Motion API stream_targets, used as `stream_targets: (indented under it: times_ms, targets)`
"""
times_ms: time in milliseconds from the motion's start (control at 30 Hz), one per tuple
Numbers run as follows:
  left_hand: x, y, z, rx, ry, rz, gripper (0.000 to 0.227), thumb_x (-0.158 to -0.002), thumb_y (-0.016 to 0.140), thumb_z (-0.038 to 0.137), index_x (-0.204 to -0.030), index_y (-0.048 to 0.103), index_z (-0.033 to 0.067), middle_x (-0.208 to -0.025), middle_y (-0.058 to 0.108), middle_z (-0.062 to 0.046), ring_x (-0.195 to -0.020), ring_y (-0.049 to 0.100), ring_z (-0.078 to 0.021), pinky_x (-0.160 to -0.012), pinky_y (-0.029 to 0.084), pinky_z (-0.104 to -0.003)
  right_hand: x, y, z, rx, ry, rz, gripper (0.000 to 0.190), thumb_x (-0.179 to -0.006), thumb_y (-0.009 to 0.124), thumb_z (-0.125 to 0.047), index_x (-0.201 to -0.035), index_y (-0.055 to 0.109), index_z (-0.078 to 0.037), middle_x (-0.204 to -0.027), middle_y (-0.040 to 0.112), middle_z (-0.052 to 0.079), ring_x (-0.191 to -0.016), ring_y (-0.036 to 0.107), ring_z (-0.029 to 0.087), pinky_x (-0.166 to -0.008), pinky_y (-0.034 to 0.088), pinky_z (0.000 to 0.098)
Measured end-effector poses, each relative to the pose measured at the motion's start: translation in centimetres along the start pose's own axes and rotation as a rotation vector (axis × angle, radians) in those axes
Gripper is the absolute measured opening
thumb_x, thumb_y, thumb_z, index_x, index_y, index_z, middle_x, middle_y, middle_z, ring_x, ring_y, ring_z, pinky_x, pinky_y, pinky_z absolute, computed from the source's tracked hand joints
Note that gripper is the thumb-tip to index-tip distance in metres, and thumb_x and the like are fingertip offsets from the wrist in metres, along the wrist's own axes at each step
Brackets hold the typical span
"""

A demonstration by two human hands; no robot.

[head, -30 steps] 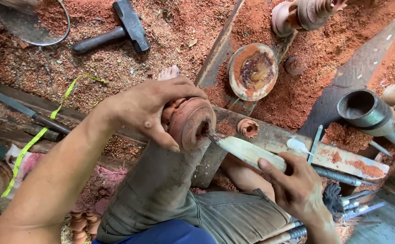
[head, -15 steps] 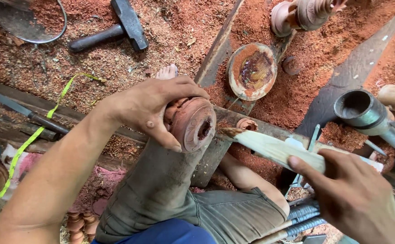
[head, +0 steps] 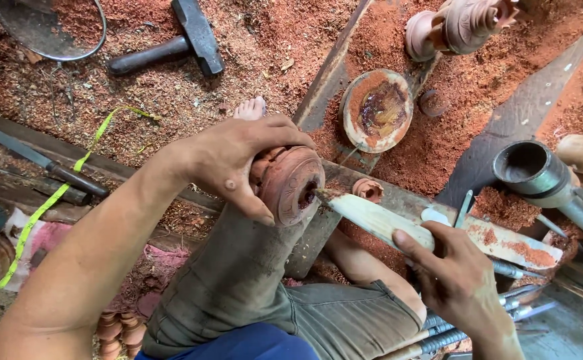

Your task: Assembling and gluing parts of a decorative wooden pedestal in a workshop.

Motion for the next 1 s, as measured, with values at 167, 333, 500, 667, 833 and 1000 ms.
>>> stream_targets:
  times_ms: [167,333,500,667,833,1000]
  targets:
    - [0.1,0.0,0.5,0.001,0.001,0.003,0.106,-0.047,0.093,0.056,-0.139,0.058,0.0163,-0.128,0.061,-0.008,-0.117,0.064,-0.0299,-0.099,0.055,-0.046,0.5,-1.4,0.1,0.159,-0.042,-0.081,0.07,-0.07,0.077,-0.012,-0.135,0.063,-0.033,-0.121,0.064,0.016,-0.09,0.063,0.029,-0.075,0.055,0.041]
    - [0.0,-0.2,0.9,-0.055,0.02,-0.004,0.108,-0.047,0.094,0.056,-0.139,0.057,0.0139,-0.126,0.059,-0.009,-0.115,0.063,-0.0306,-0.096,0.054,-0.045,0.7,-4.5,-0.7,0.313,-0.07,-0.153,0.078,-0.067,0.077,-0.016,-0.14,0.062,-0.036,-0.125,0.063,0.015,-0.094,0.063,0.029,-0.079,0.055,0.0411]
    - [0.7,-0.1,0.5,0.049,0.051,0.064,0.106,-0.049,0.091,0.056,-0.139,0.057,0.0125,-0.13,0.06,-0.008,-0.118,0.065,-0.0264,-0.103,0.056,-0.042,0.8,-4.2,-0.6,0.24,-0.003,-0.109,0.071,-0.069,0.078,-0.014,-0.135,0.062,-0.036,-0.122,0.063,0.014,-0.095,0.064,0.031,-0.077,0.055,0.0417]
    - [0.4,-0.3,1.7,-0.054,0.004,0.011,0.108,-0.045,0.093,0.055,-0.139,0.058,0.0153,-0.129,0.058,-0.008,-0.116,0.061,-0.03,-0.099,0.052,-0.046,0.5,-3.2,-1.2,0.21,0.002,-0.125,0.073,-0.066,0.078,-0.009,-0.133,0.064,-0.035,-0.121,0.064,0.015,-0.092,0.064,0.03,-0.075,0.055,0.0414]
    - [0.5,0.3,2.1,-0.115,-0.122,-0.067,0.115,-0.041,0.095,0.054,-0.142,0.052,0.0193,-0.128,0.055,-0.006,-0.113,0.059,-0.0298,-0.097,0.05,-0.048,2.0,-2.8,-0.7,0.279,-0.039,-0.151,0.078,-0.068,0.078,-0.013,-0.141,0.063,-0.035,-0.123,0.064,0.014,-0.095,0.063,0.028,-0.077,0.055,0.0401]
    - [1.7,0.8,1.8,-0.076,0.008,0.043,0.108,-0.049,0.093,0.055,-0.142,0.051,0.0185,-0.13,0.056,-0.007,-0.115,0.062,-0.0287,-0.102,0.053,-0.048,3.2,-2.6,-0.6,0.227,0.069,-0.1,0.07,-0.068,0.078,-0.011,-0.133,0.065,-0.033,-0.119,0.064,0.014,-0.091,0.066,0.029,-0.075,0.056,0.0398]
Point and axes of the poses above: each hand's wrist, its own x-axis away from the middle knuckle, its own y-axis out of the palm, z = x × y, the point moved 1 cm from there along -x, towards the middle knuckle
